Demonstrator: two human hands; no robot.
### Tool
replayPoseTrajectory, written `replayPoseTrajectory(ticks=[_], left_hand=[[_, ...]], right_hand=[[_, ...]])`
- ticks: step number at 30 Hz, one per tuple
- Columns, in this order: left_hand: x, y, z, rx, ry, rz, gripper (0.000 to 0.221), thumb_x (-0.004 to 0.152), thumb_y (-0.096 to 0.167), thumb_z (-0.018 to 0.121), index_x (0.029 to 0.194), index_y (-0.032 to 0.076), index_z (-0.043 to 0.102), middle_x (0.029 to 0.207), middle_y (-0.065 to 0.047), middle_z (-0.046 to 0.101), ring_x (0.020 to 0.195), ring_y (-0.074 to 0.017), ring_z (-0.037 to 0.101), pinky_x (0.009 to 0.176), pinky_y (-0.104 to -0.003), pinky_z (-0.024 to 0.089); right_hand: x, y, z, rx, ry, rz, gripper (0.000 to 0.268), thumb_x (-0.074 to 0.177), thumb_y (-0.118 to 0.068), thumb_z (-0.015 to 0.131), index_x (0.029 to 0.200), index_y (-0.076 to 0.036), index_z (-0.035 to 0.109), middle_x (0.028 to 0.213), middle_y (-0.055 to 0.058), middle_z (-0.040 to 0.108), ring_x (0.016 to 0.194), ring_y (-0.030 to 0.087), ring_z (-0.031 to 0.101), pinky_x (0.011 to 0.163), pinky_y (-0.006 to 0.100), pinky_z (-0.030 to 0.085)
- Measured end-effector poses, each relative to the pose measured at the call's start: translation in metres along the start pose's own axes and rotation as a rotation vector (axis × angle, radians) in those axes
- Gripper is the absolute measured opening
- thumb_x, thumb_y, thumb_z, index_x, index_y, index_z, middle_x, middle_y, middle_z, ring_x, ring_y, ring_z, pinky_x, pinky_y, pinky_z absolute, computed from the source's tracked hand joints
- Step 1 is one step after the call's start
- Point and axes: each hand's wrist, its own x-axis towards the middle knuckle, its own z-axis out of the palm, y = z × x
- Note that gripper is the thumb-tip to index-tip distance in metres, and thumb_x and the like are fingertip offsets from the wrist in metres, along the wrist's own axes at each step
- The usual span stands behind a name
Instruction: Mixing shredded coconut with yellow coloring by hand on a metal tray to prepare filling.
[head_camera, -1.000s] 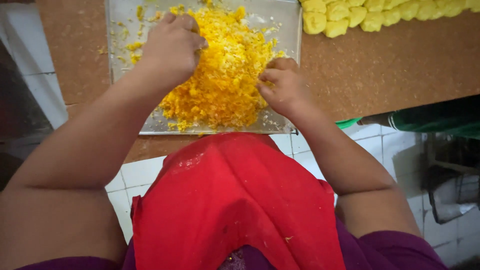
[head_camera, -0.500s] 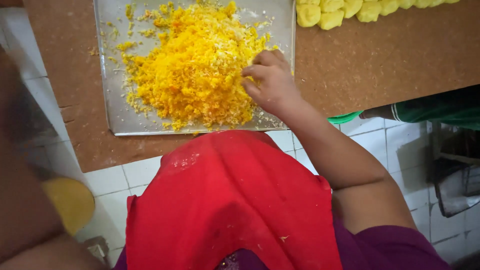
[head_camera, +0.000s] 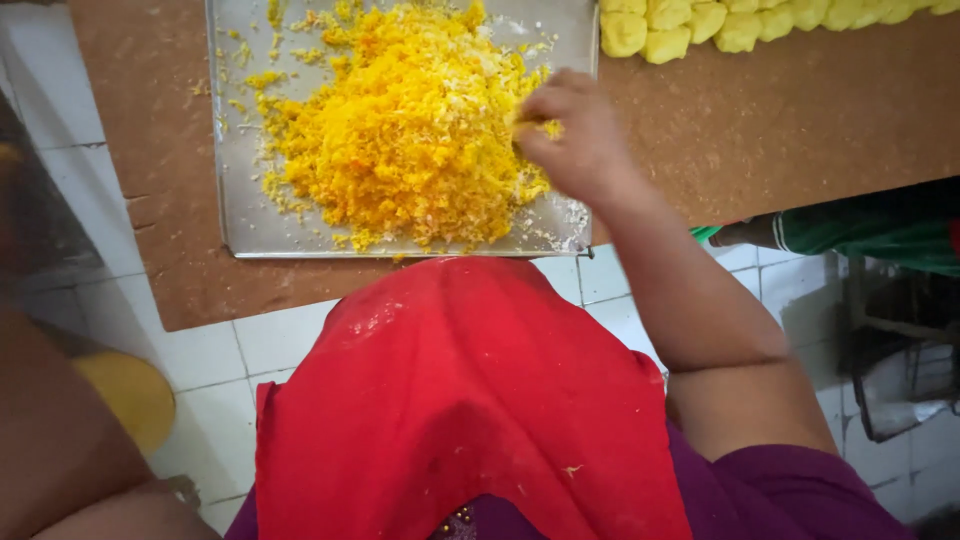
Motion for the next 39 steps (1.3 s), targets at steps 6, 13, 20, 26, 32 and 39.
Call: replayPoseTrajectory(ticks=[6, 13, 20, 26, 32, 39], left_hand=[[0.023, 0.097, 0.016, 0.136, -0.065, -0.015, 0.052, 0.097, 0.014, 0.084, 0.141, -0.006, 0.068, 0.131, -0.026, 0.059, 0.111, -0.0386, 0.06, 0.094, -0.045, 0.047], [0.048, 0.154, 0.065, 0.365, -0.667, -0.203, 0.114, 0.07, 0.051, 0.084, 0.159, -0.005, 0.039, 0.152, -0.035, 0.04, 0.134, -0.0522, 0.037, 0.109, -0.055, 0.033], [0.029, 0.254, 0.082, 0.194, -0.797, -0.395, 0.133, 0.069, 0.047, 0.089, 0.166, 0.016, 0.004, 0.169, -0.024, 0.002, 0.155, -0.0421, 0.008, 0.125, -0.047, 0.014], [0.032, 0.256, 0.105, 0.075, -0.755, -0.369, 0.117, 0.078, 0.034, 0.085, 0.167, 0.026, 0.01, 0.168, -0.024, 0.006, 0.152, -0.0521, 0.007, 0.121, -0.06, 0.018], [0.055, 0.219, 0.107, -0.046, -0.526, -0.083, 0.077, 0.076, 0.021, 0.069, 0.151, 0.009, 0.053, 0.15, -0.03, 0.045, 0.143, -0.0421, 0.037, 0.117, -0.046, 0.028], [0.09, 0.214, 0.095, 0.044, -0.414, 0.188, 0.061, 0.086, 0.028, 0.071, 0.141, 0.003, 0.066, 0.135, -0.024, 0.06, 0.119, -0.0444, 0.057, 0.095, -0.054, 0.044]], right_hand=[[-0.105, 0.086, -0.07, -0.113, -0.019, 0.317, 0.015, 0.087, -0.017, 0.067, 0.077, -0.009, 0.059, 0.075, 0.004, 0.053, 0.072, 0.018, 0.049, 0.062, 0.039, 0.035], [-0.207, 0.136, -0.074, -0.232, -0.113, 0.893, 0.048, 0.084, -0.026, 0.067, 0.131, -0.018, 0.074, 0.099, 0.012, 0.07, 0.091, 0.03, 0.066, 0.081, 0.041, 0.048], [-0.135, 0.118, -0.003, -0.05, 0.081, 0.578, 0.05, 0.084, -0.016, 0.065, 0.133, -0.009, 0.069, 0.129, 0.013, 0.071, 0.114, 0.026, 0.067, 0.098, 0.039, 0.053], [-0.012, 0.072, 0.083, 0.033, -0.016, 0.305, 0.068, 0.088, -0.035, 0.065, 0.152, -0.017, 0.05, 0.145, 0.023, 0.053, 0.133, 0.041, 0.053, 0.114, 0.05, 0.038], [0.036, 0.027, 0.067, 0.212, 0.106, 0.024, 0.032, 0.082, -0.014, 0.075, 0.115, -0.013, 0.075, 0.112, 0.006, 0.074, 0.1, 0.022, 0.07, 0.089, 0.035, 0.052], [0.03, -0.019, 0.02, 0.548, -0.116, 0.078, 0.047, 0.087, 0.001, 0.06, 0.132, -0.011, 0.065, 0.122, 0.007, 0.072, 0.093, 0.011, 0.07, 0.077, 0.026, 0.062]])
